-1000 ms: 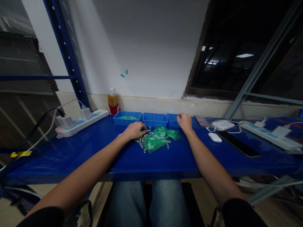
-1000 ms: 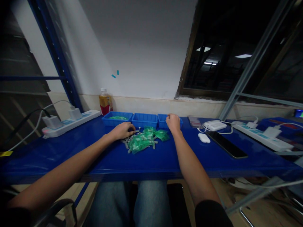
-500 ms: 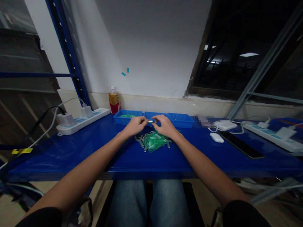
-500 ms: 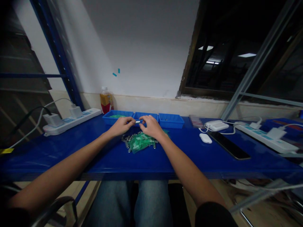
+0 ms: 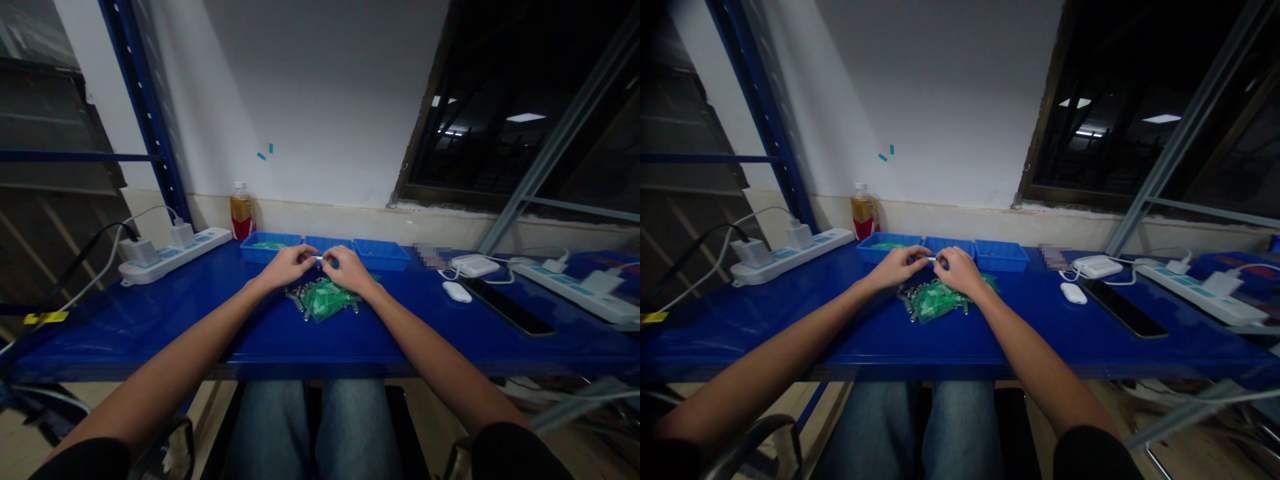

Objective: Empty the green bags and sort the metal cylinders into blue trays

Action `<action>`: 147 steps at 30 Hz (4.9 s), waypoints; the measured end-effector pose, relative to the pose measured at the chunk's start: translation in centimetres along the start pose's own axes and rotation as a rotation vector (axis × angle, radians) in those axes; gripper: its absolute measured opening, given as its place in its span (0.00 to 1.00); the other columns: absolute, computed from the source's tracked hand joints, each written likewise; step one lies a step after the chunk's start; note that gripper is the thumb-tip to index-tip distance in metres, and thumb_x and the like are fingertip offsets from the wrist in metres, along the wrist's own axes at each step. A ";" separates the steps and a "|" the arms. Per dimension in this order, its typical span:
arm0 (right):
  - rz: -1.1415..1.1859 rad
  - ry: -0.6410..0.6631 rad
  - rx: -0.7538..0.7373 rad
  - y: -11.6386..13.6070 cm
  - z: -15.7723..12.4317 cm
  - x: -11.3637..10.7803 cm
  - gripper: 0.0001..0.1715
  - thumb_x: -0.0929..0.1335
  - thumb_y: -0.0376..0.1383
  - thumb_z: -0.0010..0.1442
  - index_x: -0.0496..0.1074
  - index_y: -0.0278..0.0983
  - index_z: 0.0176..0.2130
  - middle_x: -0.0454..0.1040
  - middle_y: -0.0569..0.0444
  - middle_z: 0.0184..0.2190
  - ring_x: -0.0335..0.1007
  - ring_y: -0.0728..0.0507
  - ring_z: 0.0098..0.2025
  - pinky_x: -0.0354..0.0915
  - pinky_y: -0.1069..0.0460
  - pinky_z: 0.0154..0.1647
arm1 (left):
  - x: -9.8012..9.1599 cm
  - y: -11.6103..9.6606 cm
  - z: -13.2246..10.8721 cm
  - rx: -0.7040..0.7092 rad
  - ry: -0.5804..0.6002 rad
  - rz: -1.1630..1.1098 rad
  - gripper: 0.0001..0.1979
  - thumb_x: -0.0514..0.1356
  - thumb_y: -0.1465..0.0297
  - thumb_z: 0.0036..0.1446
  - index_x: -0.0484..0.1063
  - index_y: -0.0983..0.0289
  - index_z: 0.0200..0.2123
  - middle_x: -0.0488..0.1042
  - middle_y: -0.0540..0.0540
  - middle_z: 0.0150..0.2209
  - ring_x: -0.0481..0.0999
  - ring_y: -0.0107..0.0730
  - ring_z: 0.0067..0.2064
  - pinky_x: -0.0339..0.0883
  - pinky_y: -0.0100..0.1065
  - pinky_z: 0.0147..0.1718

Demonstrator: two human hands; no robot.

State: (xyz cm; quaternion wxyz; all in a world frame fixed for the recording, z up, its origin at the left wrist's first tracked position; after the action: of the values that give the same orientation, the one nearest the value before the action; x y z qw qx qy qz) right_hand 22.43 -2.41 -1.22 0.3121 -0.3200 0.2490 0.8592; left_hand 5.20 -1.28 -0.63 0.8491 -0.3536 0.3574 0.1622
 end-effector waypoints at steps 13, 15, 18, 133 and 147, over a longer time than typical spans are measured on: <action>0.040 -0.005 -0.001 -0.1 -0.1 0.0 0.10 0.65 0.33 0.58 0.69 0.37 0.42 0.72 0.55 0.29 0.66 0.45 0.35 0.60 0.51 0.40 | 0.1 0.1 0.0 0.079 -0.026 0.105 0.15 0.50 0.63 0.61 0.72 0.65 0.40 0.76 0.57 0.36 0.73 0.35 0.36 0.64 0.34 0.35; 0.033 -0.006 -0.025 0.0 -0.1 -0.1 0.09 0.65 0.33 0.58 0.69 0.37 0.41 0.72 0.54 0.30 0.66 0.45 0.36 0.60 0.51 0.41 | 0.2 0.0 -0.1 0.075 -0.004 0.123 0.16 0.49 0.63 0.62 0.72 0.65 0.39 0.76 0.57 0.36 0.73 0.35 0.36 0.64 0.34 0.35; 0.018 -0.004 -0.030 0.1 0.0 -0.1 0.05 0.65 0.34 0.59 0.70 0.36 0.37 0.71 0.53 0.30 0.66 0.45 0.36 0.60 0.50 0.41 | 0.2 -0.1 -0.2 0.062 0.017 0.118 0.16 0.48 0.64 0.62 0.73 0.66 0.39 0.76 0.57 0.35 0.73 0.35 0.35 0.64 0.33 0.34; -0.157 0.135 -0.091 5.3 -0.2 -1.6 0.12 0.61 0.38 0.64 0.72 0.36 0.39 0.71 0.49 0.37 0.62 0.42 0.42 0.57 0.48 0.44 | -1.2 0.9 -0.3 0.059 0.266 0.242 0.10 0.52 0.72 0.54 0.72 0.67 0.34 0.75 0.54 0.29 0.71 0.30 0.30 0.62 0.29 0.31; -0.015 0.518 -0.274 16.5 -24.5 6.6 0.10 0.67 0.41 0.53 0.69 0.39 0.25 0.70 0.55 0.22 0.66 0.45 0.29 0.63 0.48 0.35 | 0.2 0.0 -0.6 0.052 0.393 0.258 0.16 0.50 0.75 0.55 0.72 0.66 0.45 0.77 0.54 0.38 0.75 0.29 0.35 0.64 0.28 0.35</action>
State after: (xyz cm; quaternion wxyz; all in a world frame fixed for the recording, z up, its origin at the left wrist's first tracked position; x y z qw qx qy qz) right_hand 16.61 -26.56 -18.56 0.1984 -0.5696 0.1998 0.7722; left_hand 5.02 -1.77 -1.03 0.7443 -0.3077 0.5621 0.1881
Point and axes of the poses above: each hand's wrist, its own z-axis towards the middle knuckle, its own x-axis out of the palm, y = z × x, the point moved 2 cm from there along z, towards the middle knuckle
